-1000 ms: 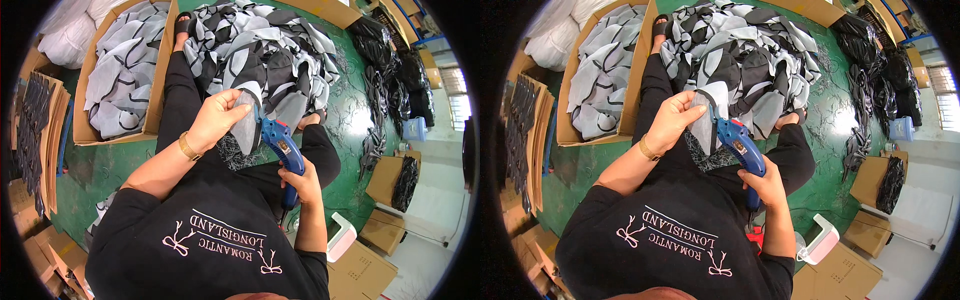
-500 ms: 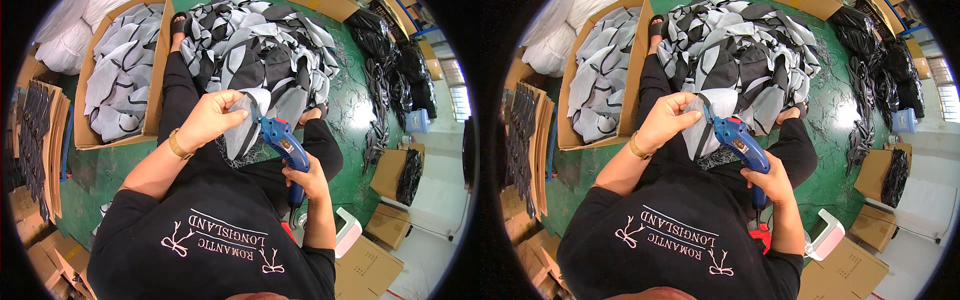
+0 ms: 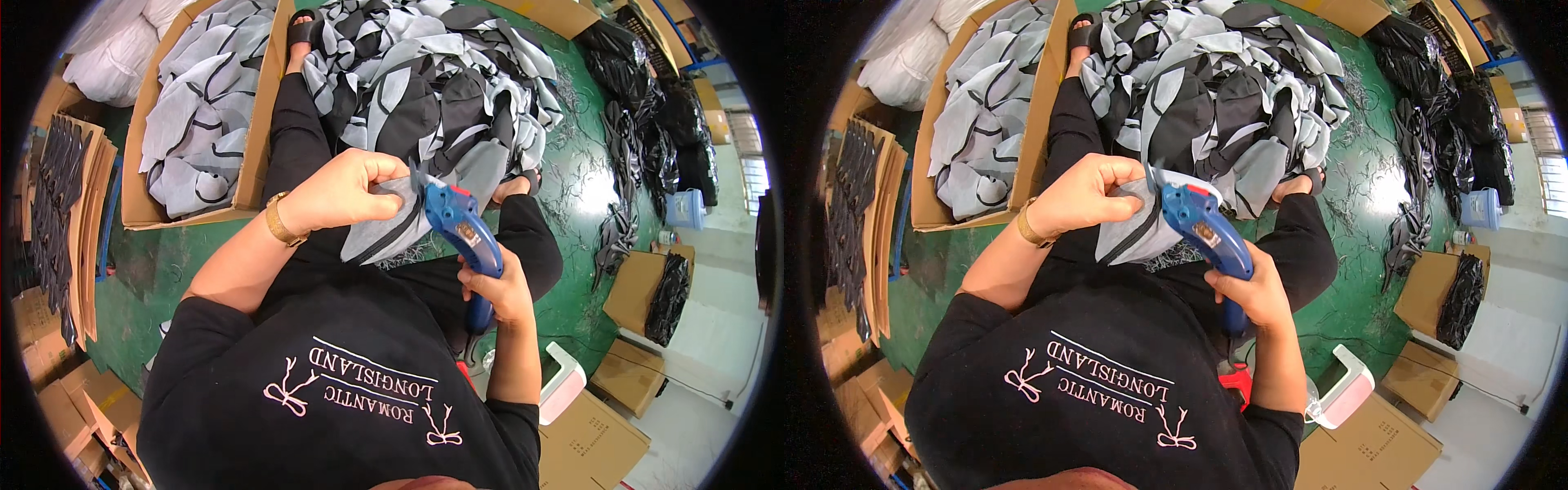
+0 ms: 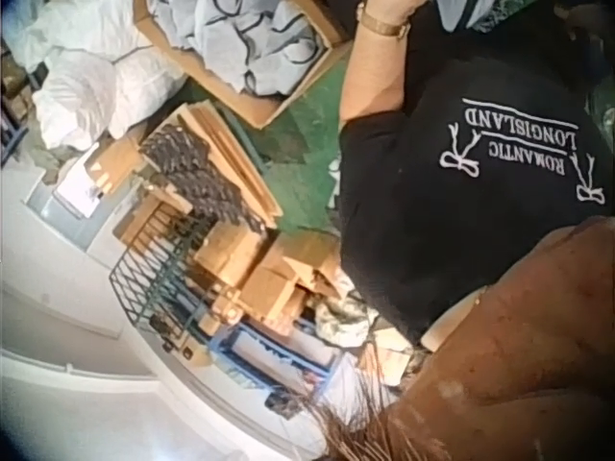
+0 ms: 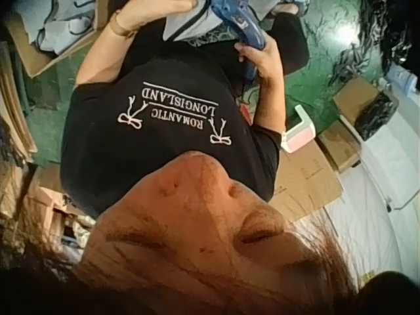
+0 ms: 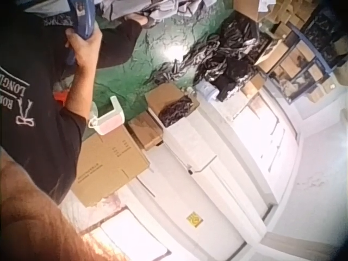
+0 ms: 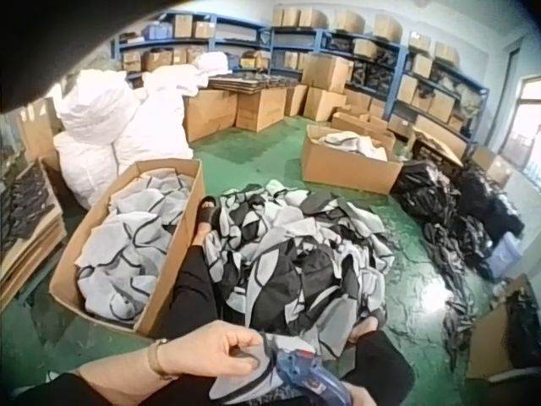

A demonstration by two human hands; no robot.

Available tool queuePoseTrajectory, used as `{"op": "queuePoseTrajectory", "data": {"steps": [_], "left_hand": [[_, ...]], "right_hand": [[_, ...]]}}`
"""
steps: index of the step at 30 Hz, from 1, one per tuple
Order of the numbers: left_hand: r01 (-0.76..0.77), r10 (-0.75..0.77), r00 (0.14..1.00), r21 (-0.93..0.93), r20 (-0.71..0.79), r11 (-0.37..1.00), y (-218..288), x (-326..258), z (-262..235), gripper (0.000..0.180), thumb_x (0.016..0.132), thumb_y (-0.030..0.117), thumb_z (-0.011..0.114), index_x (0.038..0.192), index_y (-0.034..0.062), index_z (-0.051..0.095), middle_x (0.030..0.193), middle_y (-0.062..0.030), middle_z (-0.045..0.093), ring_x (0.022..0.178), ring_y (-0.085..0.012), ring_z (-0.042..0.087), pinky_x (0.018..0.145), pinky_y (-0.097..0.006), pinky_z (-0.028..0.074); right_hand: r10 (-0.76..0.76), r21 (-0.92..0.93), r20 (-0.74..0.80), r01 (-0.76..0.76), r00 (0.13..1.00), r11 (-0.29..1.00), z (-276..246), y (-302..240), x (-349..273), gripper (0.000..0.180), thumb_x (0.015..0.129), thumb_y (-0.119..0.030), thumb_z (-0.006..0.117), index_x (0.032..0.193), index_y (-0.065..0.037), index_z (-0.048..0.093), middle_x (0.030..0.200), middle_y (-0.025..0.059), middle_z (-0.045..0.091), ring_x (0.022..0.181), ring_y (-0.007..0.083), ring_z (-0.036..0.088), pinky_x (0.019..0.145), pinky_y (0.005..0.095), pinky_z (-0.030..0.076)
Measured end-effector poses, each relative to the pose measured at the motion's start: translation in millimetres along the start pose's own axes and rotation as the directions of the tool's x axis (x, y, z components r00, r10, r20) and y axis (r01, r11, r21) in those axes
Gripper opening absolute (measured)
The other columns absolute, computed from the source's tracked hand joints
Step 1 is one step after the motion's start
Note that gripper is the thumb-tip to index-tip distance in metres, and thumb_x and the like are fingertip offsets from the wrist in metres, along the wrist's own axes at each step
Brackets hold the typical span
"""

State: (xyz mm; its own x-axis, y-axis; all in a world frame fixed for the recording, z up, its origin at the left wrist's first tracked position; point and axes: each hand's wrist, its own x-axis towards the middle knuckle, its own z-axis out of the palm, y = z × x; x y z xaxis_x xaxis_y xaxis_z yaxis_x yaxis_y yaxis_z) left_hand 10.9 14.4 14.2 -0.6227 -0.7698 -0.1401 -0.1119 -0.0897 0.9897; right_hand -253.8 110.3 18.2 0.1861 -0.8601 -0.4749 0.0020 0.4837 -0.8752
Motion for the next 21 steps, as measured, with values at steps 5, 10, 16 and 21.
{"op": "queuePoseTrajectory", "data": {"steps": [5, 10, 16, 21], "left_hand": [[0.011, -0.017, 0.999, -0.134, -0.048, 0.991, -2.1, 2.1, -0.5, 0.024, 0.077, 0.002, 0.059, 0.099, -0.0031, 0.064, 0.079, 0.0045, 0.061, 0.071, -0.0009, 0.05, 0.063, -0.019, 0.042], [-0.041, 0.041, 0.904, 0.009, -0.425, 0.999, -18.2, -18.3, -52.9, 0.026, 0.078, 0.004, 0.059, 0.104, -0.0005, 0.063, 0.092, 0.002, 0.061, 0.082, -0.0058, 0.055, 0.076, -0.022, 0.045], [-0.117, 0.135, 0.103, 0.123, -0.986, 0.986, -36.9, -108.7, -180.9, 0.036, 0.084, 0.01, 0.06, 0.119, 0.0005, 0.057, 0.096, -0.0011, 0.062, 0.074, -0.0056, 0.051, 0.063, -0.021, 0.039], [-0.061, 0.278, -0.141, 0.289, -0.95, 0.955, -70.7, -149.3, -226.3, 0.037, 0.086, 0.004, 0.059, 0.121, -0.0027, 0.051, 0.119, -0.0131, 0.053, 0.103, -0.0177, 0.054, 0.089, -0.031, 0.046]], "right_hand": [[-0.096, 0.18, -0.065, 0.107, 0.993, 0.978, -3.5, 5.0, 19.9, 0.033, 0.072, -0.01, 0.069, 0.098, 0.005, 0.055, 0.072, 0.0076, 0.055, 0.056, 0.0148, 0.053, 0.05, 0.0276, 0.047], [-0.159, 0.271, -0.159, 0.198, 0.974, 0.942, -25.7, 0.7, 29.6, 0.031, 0.074, -0.009, 0.067, 0.099, 0.005, 0.055, 0.066, 0.007, 0.054, 0.053, 0.0153, 0.053, 0.051, 0.027, 0.046], [-0.181, 0.338, -0.23, 0.253, 0.956, 0.907, -56.6, -1.5, 43.1, 0.034, 0.076, -0.011, 0.068, 0.102, 0.004, 0.053, 0.071, 0.0065, 0.053, 0.059, 0.0142, 0.052, 0.052, 0.0277, 0.045], [-0.192, 0.337, -0.208, 0.254, 0.959, 0.906, -71.0, -8.5, 61.5, 0.033, 0.077, -0.014, 0.068, 0.102, 0.0, 0.052, 0.075, 0.0038, 0.049, 0.064, 0.012, 0.048, 0.052, 0.0256, 0.043]]}}
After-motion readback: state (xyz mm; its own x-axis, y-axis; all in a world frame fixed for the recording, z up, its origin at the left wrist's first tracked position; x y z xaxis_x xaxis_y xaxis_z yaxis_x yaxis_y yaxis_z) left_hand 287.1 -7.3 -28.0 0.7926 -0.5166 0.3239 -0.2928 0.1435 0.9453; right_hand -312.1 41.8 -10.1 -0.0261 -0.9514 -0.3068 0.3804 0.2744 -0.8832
